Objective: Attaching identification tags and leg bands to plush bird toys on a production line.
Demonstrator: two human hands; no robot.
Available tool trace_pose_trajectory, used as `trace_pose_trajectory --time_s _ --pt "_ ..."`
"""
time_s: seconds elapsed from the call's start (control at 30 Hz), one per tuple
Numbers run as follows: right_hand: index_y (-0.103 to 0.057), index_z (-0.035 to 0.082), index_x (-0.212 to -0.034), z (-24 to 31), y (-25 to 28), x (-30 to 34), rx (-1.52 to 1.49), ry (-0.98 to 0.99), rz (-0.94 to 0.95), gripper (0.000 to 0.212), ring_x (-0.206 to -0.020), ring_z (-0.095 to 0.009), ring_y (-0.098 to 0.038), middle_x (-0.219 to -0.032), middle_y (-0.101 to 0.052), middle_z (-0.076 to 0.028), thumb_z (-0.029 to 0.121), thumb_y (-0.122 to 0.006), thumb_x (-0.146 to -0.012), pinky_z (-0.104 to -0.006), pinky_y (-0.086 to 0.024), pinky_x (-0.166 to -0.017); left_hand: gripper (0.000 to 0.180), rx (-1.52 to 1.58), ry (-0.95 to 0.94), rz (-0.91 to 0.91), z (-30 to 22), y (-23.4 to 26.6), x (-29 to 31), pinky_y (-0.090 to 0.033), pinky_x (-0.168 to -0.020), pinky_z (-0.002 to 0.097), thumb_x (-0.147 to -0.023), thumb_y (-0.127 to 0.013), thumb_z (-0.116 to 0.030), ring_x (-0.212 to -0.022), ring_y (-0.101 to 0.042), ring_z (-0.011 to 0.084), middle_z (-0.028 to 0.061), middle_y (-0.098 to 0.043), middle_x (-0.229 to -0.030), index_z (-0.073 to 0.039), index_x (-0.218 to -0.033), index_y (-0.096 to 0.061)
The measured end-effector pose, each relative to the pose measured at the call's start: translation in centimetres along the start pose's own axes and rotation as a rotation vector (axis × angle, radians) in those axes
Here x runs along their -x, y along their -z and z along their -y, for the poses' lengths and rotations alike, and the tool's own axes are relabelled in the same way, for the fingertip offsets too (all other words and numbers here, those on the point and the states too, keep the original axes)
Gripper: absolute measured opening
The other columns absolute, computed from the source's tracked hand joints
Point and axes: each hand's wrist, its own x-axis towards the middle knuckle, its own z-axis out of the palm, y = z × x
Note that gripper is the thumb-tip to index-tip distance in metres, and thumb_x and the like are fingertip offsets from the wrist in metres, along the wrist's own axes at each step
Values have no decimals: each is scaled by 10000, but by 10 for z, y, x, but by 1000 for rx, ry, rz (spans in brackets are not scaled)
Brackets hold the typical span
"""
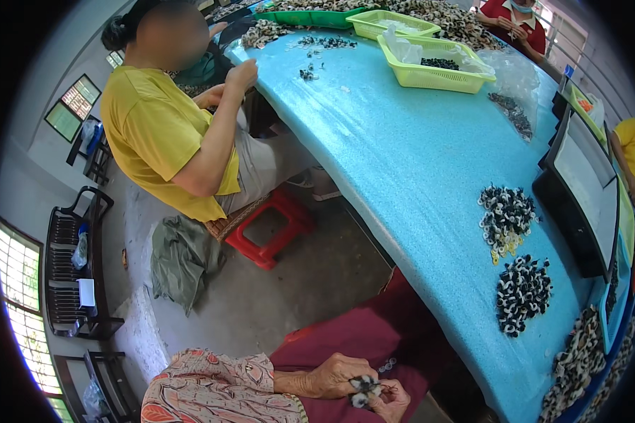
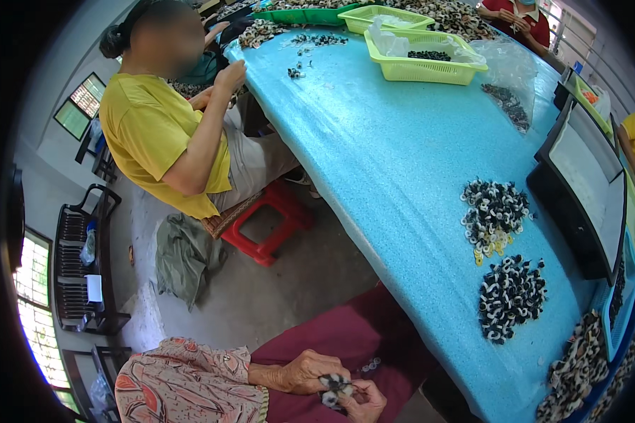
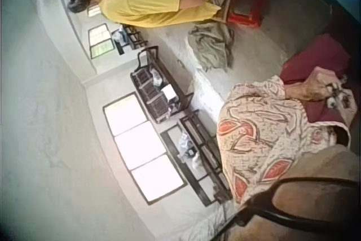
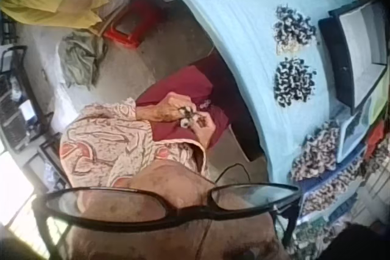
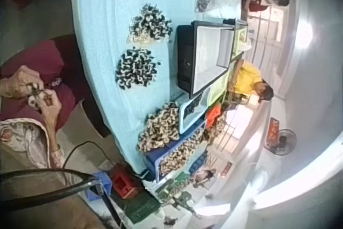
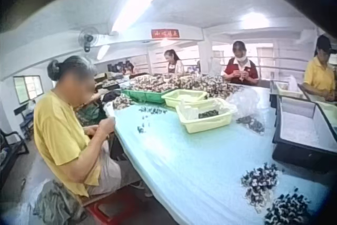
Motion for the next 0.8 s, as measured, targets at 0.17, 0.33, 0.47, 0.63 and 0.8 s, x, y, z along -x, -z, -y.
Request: trace_pose_trajectory --time_s 0.17,0.33,0.47,0.63,0.8 --pt "-572 0 -991 5 1 0 100 29 -4 253 -725 -89 -560 -808 -597 -18 -43 -668 -761 -228 -470 -654 172 31 10 -29 3 -4 4 -498 -632 314 -807 -656 -95 -732 -628 218 96 -617 -809 0 -948 -630" --pt "-566 3 -1003 10 2 2 33 53 75 300 -750 -102 -582 -824 -607 -27 -63 -673 -730 -243 -496 -679 175 40 20 -35 6 -5 9 -503 -639 313 -805 -665 -95 -740 -631 220 97 -618 -818 -1 -947 -627" --pt "-552 -2 -1010 15 -2 -4 140 -61 55 330 -750 -112 -592 -827 -609 -35 -71 -672 -710 -254 -506 -694 191 38 19 -37 8 -3 9 -511 -635 317 -795 -673 -95 -744 -638 232 104 -623 -826 0 -953 -625" --pt "-545 -5 -953 15 -8 -4 -49 -84 2 259 -704 -118 -587 -795 -606 -51 -72 -643 -723 -253 -494 -642 202 -10 17 -49 6 -4 5 -512 -623 328 -781 -670 -85 -729 -638 256 112 -621 -823 7 -954 -622" --pt "-545 2 -853 7 -16 -10 -123 -8 -68 166 -688 -127 -578 -769 -606 -59 -71 -636 -734 -261 -481 -625 221 -122 -9 -157 13 -10 5 -520 -629 347 -776 -607 -130 -724 -637 302 140 -624 -810 10 -946 -627"
